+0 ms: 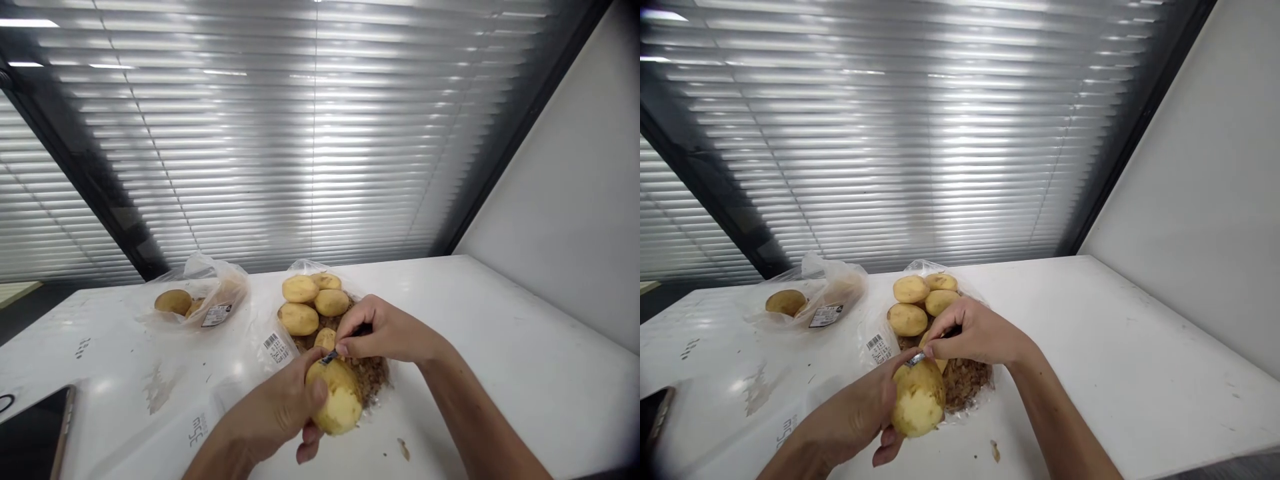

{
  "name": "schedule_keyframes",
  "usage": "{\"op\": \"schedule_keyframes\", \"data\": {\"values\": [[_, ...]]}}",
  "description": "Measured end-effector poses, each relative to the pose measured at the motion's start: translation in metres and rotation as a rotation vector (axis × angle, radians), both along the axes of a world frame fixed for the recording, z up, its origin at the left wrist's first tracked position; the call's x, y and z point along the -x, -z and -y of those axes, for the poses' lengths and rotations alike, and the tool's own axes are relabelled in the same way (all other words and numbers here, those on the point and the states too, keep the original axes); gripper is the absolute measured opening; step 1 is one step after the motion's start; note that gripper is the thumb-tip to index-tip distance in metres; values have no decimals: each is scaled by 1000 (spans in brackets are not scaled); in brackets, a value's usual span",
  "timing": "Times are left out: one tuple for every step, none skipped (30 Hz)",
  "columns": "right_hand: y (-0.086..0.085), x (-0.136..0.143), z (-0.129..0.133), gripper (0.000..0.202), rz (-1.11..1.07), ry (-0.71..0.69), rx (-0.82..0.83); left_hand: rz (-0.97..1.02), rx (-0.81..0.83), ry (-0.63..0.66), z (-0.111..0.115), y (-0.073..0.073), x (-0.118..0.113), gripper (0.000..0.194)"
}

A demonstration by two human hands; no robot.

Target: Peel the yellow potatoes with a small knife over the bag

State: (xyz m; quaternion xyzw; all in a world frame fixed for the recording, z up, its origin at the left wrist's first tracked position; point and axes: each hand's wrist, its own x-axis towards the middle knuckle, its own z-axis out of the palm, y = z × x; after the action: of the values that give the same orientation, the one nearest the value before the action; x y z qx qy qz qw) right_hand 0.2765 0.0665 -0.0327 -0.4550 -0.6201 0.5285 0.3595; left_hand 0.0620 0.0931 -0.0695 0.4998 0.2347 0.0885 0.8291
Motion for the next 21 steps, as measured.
{"op": "schedule_keyframes", "data": {"values": [[0, 0, 0, 9, -4, 4, 0, 7, 7, 33, -1, -2, 0, 88], [1, 0, 0, 9, -8, 9, -1, -1, 10, 56, -2, -4, 1, 89], [1, -1, 0, 8, -11, 16, -3, -17, 12, 68, -3, -6, 0, 89], [1, -2, 0, 7, -16, 25, -6, -30, 10, 64, -3, -8, 0, 86], [2, -2, 0, 7, -23, 37, -10, -33, 5, 51, -4, -10, 0, 82], [2, -4, 0, 7, -33, 49, -14, -26, 6, 39, -5, -11, -1, 77], [2, -5, 1, 7, -45, 60, -18, -10, 10, 32, -5, -11, -1, 73], [2, -6, 1, 8, -59, 70, -21, 15, 9, 26, -5, -10, -1, 70], [2, -8, 1, 9, -75, 81, -26, 47, 5, 19, -5, -8, -1, 67], [2, -9, 2, 10, -92, 94, -32, 82, -1, 5, -5, -6, -1, 64], [2, -11, 2, 11, -110, 112, -37, 114, -7, -19, -5, -4, -1, 62], [2, -11, 2, 11, -128, 134, -42, 139, -17, -56, -4, -2, -2, 62], [3, -12, 2, 11, -146, 157, -45, 154, -26, -99, -4, 0, -2, 62], [4, -12, 2, 11, -163, 179, -45, 161, -32, -147, -3, 1, -3, 62], [6, -12, 1, 12, -181, 197, -41, 163, -31, -187, -2, 2, -5, 63], [8, -11, 0, 13, -200, 210, -36, 159, -23, -216, -2, 2, -6, 64], [11, -9, 0, 15, -221, 220, -31, 154, -9, -234, -2, 2, -8, 66], [13, -7, -1, 17, -243, 226, -25, 148, 11, -246, -2, 1, -10, 68], [16, -5, -2, 19, -263, 231, -21, 139, 35, -256, -2, 1, -11, 70], [18, -3, -2, 21, -279, 235, -17, 126, 57, -271, -2, 1, -12, 71], [20, -1, -2, 21, -288, 237, -13, 104, 71, -297, -3, 2, -13, 71]]}}
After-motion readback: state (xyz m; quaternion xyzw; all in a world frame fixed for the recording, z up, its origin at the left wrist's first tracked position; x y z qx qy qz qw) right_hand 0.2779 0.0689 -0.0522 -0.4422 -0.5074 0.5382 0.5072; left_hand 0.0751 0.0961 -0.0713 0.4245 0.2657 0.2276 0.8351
